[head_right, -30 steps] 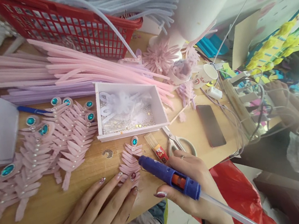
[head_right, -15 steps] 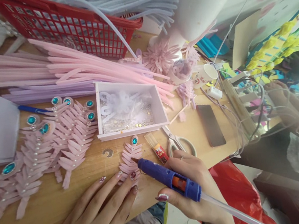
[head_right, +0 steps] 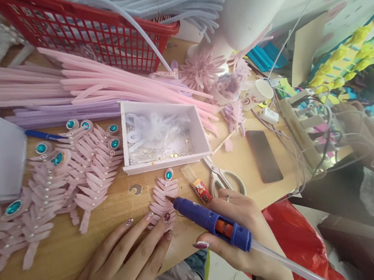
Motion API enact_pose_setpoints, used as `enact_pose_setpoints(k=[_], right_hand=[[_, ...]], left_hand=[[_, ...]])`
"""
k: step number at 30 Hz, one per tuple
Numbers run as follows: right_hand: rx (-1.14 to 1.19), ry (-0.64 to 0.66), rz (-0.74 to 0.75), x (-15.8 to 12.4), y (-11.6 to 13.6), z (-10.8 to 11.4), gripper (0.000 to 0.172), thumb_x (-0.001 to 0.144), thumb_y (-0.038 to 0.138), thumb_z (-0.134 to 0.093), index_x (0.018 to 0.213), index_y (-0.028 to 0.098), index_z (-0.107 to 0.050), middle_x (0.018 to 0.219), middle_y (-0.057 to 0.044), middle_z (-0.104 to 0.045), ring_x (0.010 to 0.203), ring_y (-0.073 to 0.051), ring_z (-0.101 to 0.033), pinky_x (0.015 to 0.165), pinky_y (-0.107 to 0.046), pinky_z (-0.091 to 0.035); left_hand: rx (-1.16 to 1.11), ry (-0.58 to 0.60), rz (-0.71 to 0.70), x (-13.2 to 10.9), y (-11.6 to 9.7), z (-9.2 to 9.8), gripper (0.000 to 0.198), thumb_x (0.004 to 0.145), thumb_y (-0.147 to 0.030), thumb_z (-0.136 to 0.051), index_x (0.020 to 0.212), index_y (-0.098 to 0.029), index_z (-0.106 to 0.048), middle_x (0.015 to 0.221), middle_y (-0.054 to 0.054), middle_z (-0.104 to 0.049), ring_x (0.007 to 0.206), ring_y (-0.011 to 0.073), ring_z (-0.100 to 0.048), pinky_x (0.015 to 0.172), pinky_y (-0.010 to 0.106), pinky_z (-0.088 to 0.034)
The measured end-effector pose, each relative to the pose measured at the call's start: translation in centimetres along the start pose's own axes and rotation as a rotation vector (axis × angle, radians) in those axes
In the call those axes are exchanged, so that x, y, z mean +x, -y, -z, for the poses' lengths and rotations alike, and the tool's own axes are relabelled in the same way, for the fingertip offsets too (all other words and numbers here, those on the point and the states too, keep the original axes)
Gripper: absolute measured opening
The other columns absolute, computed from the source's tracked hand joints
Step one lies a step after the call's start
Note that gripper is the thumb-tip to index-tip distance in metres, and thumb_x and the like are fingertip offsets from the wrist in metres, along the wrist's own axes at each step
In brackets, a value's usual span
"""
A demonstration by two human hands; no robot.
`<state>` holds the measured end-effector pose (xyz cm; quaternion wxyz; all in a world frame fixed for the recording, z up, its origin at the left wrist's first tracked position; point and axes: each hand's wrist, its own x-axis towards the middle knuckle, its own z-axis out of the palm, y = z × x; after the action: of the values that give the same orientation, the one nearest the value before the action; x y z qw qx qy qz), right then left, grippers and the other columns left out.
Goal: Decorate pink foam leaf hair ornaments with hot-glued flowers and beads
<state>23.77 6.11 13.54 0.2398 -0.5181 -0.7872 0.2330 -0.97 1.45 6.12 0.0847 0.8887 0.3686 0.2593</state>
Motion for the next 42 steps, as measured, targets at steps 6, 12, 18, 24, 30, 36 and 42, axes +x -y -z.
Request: enact_pose_setpoints(k=[6, 12, 18, 24, 30, 36, 42], right_hand=[[-0.017, -0.002, -0.002, -0.33, -0.17, -0.15, 0.049, 0.099, 0.069, -0.058, 0.082, 0.023, -0.068, 0.06, 0.001, -0.056, 0.053, -0.016, -0.051, 0.05, -0.03, -0.038], [-0.039, 0.014, 0.021, -0.05, 0.03, 0.0, 0.055, 0.1, 0.067, -0.058, 0.069, 0.022, -0.057, 0.057, 0.003, -0.052, 0.051, -0.012, -0.045, 0.048, -0.027, -0.035], [-0.023, 0.067, 0.036, -0.12, 0.26, 0.47, 0.057, 0.102, 0.069, -0.051, 0.072, 0.021, -0.058, 0.059, 0.002, -0.053, 0.053, -0.012, -0.047, 0.049, -0.026, -0.036], [-0.05, 0.046, 0.038, -0.24, 0.22, 0.39, 0.056, 0.103, 0.068, -0.052, 0.071, 0.021, -0.058, 0.058, 0.002, -0.053, 0.052, -0.012, -0.047, 0.048, -0.026, -0.036], [-0.037, 0.043, 0.016, -0.54, 0.16, 0.31, 0.053, 0.1, 0.068, -0.056, 0.073, 0.023, -0.06, 0.058, 0.001, -0.055, 0.053, -0.015, -0.05, 0.049, -0.029, -0.04], [-0.023, 0.038, 0.015, -0.66, 0.28, 0.27, 0.053, 0.1, 0.066, -0.057, 0.069, 0.023, -0.056, 0.057, 0.001, -0.054, 0.051, -0.015, -0.049, 0.048, -0.029, -0.038], [-0.049, 0.051, 0.011, -0.6, 0.27, 0.43, 0.056, 0.1, 0.069, -0.054, 0.071, 0.022, -0.06, 0.057, 0.001, -0.054, 0.051, -0.014, -0.049, 0.047, -0.028, -0.038]], left_hand=[[0.016, -0.002, 0.004, -0.09, -0.1, -0.01, 0.042, 0.112, -0.021, -0.037, 0.138, -0.018, -0.069, 0.149, 0.003, -0.063, 0.141, 0.0227, -0.047, 0.133, 0.039, -0.012], [0.03, 0.012, -0.002, -0.13, -0.04, -0.08, 0.044, 0.112, -0.02, -0.034, 0.141, -0.017, -0.067, 0.149, 0.003, -0.063, 0.141, 0.0234, -0.047, 0.133, 0.04, -0.011], [0.032, 0.017, -0.009, -0.13, -0.09, -0.16, 0.044, 0.112, -0.019, -0.034, 0.14, -0.016, -0.067, 0.151, 0.003, -0.062, 0.141, 0.0242, -0.047, 0.133, 0.041, -0.011], [0.031, 0.0, -0.027, -0.35, 0.05, -0.1, 0.044, 0.112, -0.019, -0.034, 0.137, -0.017, -0.07, 0.15, 0.002, -0.063, 0.139, 0.025, -0.048, 0.132, 0.041, -0.012], [0.015, 0.011, -0.005, -0.02, 0.02, -0.08, 0.045, 0.112, -0.019, -0.033, 0.138, -0.017, -0.07, 0.149, 0.001, -0.064, 0.139, 0.0238, -0.048, 0.131, 0.039, -0.013], [0.013, -0.033, -0.038, 0.15, 0.1, -0.31, 0.046, 0.112, -0.02, -0.033, 0.127, -0.02, -0.077, 0.142, -0.001, -0.068, 0.134, 0.0246, -0.05, 0.13, 0.039, -0.013], [0.014, -0.022, -0.044, 0.1, -0.05, -0.53, 0.047, 0.112, -0.019, -0.033, 0.122, -0.021, -0.079, 0.141, -0.002, -0.069, 0.133, 0.0245, -0.051, 0.128, 0.039, -0.017]])
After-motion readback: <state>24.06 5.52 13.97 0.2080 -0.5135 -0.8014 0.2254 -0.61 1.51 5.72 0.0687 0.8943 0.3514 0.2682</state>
